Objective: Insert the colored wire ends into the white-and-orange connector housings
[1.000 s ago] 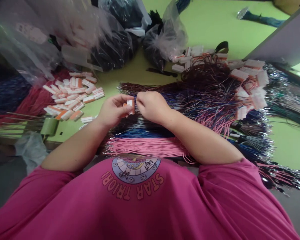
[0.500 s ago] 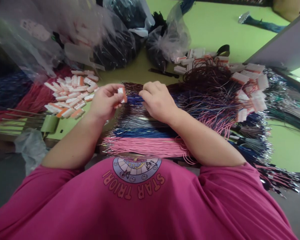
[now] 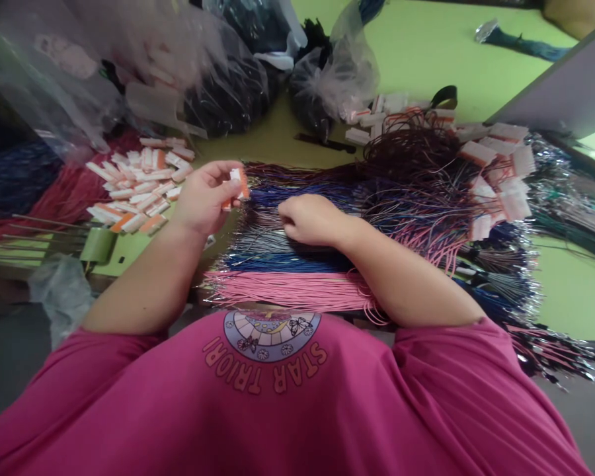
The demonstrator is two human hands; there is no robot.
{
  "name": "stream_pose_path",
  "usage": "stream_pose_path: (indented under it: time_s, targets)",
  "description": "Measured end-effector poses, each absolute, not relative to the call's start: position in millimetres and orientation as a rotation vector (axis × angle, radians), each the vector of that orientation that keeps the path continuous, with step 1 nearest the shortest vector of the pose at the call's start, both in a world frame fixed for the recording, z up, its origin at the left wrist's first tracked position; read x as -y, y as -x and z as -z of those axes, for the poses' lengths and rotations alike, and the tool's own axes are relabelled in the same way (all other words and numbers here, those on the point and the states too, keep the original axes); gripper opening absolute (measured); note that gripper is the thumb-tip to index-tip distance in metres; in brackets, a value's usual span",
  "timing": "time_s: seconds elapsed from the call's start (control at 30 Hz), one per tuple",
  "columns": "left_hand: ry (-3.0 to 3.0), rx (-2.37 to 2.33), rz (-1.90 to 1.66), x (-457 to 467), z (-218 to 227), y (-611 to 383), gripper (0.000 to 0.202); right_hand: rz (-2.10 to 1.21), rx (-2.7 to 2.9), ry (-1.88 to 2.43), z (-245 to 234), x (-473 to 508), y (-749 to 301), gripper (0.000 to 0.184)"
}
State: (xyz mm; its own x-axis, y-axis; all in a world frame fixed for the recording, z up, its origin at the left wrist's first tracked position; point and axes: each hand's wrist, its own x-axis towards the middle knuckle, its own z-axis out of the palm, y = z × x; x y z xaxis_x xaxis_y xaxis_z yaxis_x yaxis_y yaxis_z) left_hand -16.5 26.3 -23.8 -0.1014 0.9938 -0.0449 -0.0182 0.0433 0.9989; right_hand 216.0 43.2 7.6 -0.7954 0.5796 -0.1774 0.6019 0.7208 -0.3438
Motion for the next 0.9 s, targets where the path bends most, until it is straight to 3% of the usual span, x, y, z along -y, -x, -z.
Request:
stream_pose_path:
  time_s: [0.07, 0.17, 0.27, 0.47, 0.53, 0.63, 0.73, 0.9]
  targets:
    - [-1.092, -1.291, -1.260, -26.1, 21.3, 16.3, 0.034, 0.932, -2.817, -0.946, -16.6, -45.3, -223.1, 0.018]
    - [-1.087, -1.284, -1.237, -24.3, 17.3, 16.0, 0.034, 1.305, -2.706, -0.796, -27.3, -39.5, -225.8, 0.034]
    - [-1.094, -1.225, -1.197, -19.2, 13.9, 13.4, 0.036, 1.368, -2.733, -0.655, -34.6, -23.2, -219.2, 0.037]
    - [-1.079, -1.010, -1.092, -7.3, 12.1, 4.1, 0.048, 1.551, -2.943, -0.600, -35.4, -6.5, -211.3, 0.024]
    - [-1.042, -0.980, -1.045, -5.9, 12.5, 2.6, 0.052, 1.475, -3.073, -0.898, -29.8, -12.8, -213.6, 0.028]
    - [-0.987, -0.954, -1.026, -5.5, 12.6, 1.7, 0.054, 1.072, -3.179, -1.358, -20.8, -23.5, -216.6, 0.032]
    - [-0.960, -0.939, -1.036, -5.2, 12.0, 0.6, 0.056, 0.762, -3.166, -1.461, -16.6, -26.6, -216.1, 0.035]
    - [-0.995, -0.969, -1.029, -4.1, 11.9, -0.3, 0.054, 0.522, -3.033, -1.492, -18.3, -23.6, -211.9, 0.035]
